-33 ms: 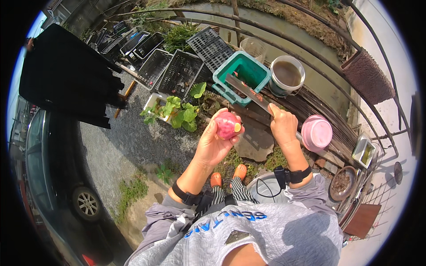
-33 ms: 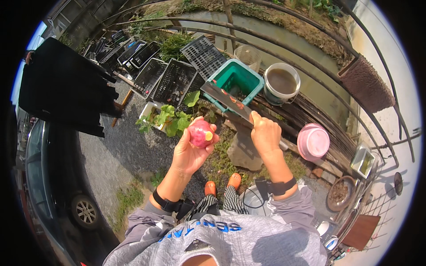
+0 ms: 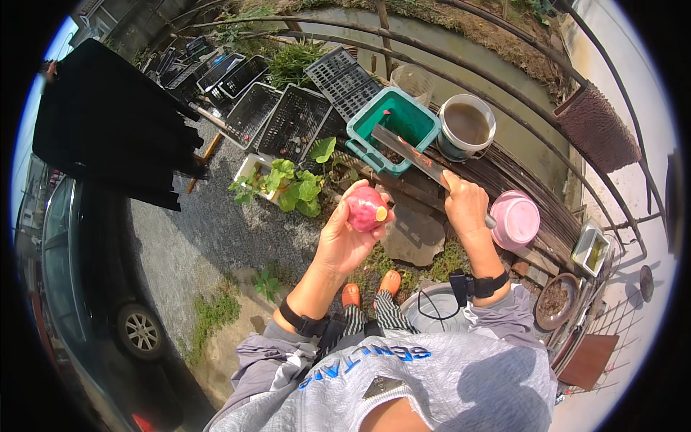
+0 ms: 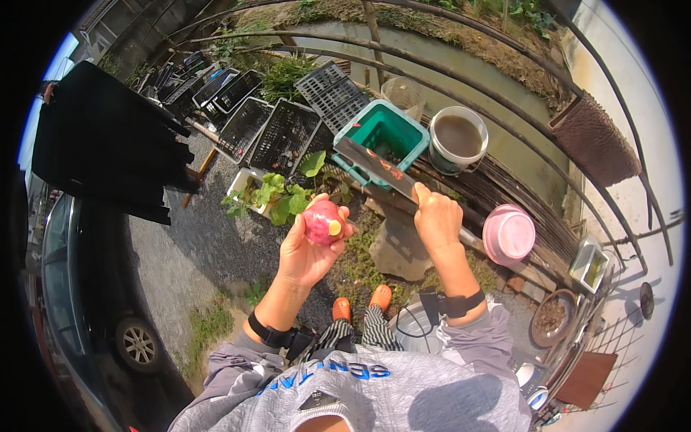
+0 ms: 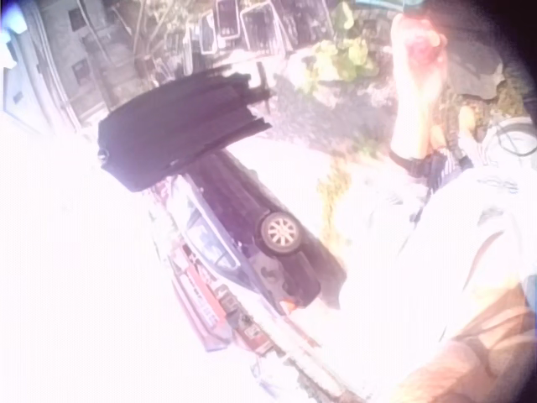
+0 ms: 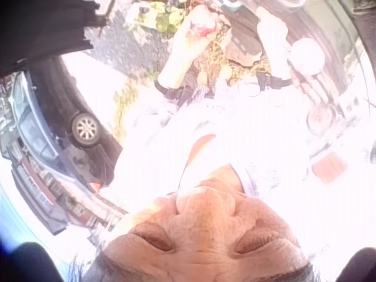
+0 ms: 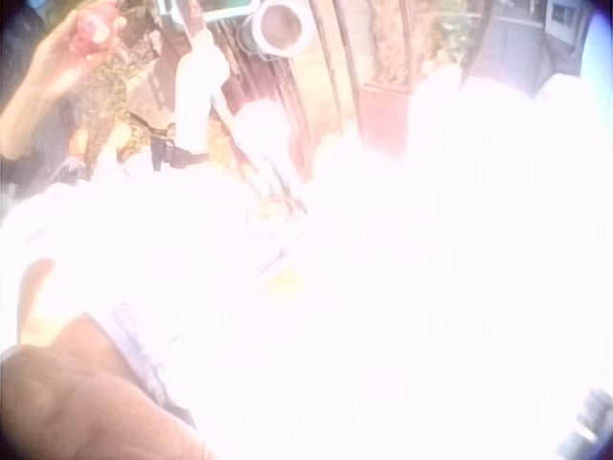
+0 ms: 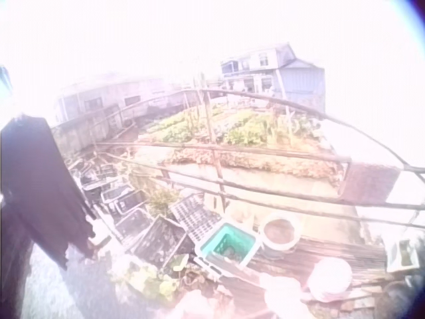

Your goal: The person peels and cuts red-skinned sweet potatoes using a cleaver, placing the pieces into a blue basin. They wash the potatoes in a red basin, discard peels into a green bin, and carry the basin of cut pieces toward the house.

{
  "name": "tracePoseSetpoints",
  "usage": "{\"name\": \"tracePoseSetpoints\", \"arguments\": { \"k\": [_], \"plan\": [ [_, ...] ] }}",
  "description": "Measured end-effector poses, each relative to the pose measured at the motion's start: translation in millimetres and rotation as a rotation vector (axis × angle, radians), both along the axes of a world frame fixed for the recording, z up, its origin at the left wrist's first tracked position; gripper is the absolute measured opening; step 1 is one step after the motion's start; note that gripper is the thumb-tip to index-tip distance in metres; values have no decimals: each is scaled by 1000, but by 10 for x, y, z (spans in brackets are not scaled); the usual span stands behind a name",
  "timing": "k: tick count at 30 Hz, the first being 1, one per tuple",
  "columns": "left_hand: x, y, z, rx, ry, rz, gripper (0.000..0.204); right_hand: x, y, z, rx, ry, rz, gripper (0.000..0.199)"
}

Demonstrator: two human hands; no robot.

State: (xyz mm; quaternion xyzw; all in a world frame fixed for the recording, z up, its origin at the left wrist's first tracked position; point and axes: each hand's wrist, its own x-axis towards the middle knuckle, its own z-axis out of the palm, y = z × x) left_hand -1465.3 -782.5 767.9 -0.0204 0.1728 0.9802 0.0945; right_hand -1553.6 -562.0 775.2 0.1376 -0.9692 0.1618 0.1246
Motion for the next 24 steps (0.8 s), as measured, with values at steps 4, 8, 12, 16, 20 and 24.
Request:
{"name": "tracePoseSetpoints", "arguments": {
  "k": [4,8,12,16,20,24],
  "plan": [
    [-22,-97,-9,344,-17,-86,53,35,26,-115,-300,276,185,22],
    [-88,-68,-85,296,-113,-7,46,335,-120,15,-430,268,301,26],
    [-150,49,-104,371,-97,-196,55,605,-184,273,-425,270,565,41],
    [-206,183,-123,96,-128,48,49,685,-207,388,-308,287,617,43],
    [-248,249,-153,-22,-86,78,47,668,-186,369,-257,272,631,45],
    [-256,252,-155,-45,-106,44,45,641,-156,249,-241,300,611,46]
  ]
}}
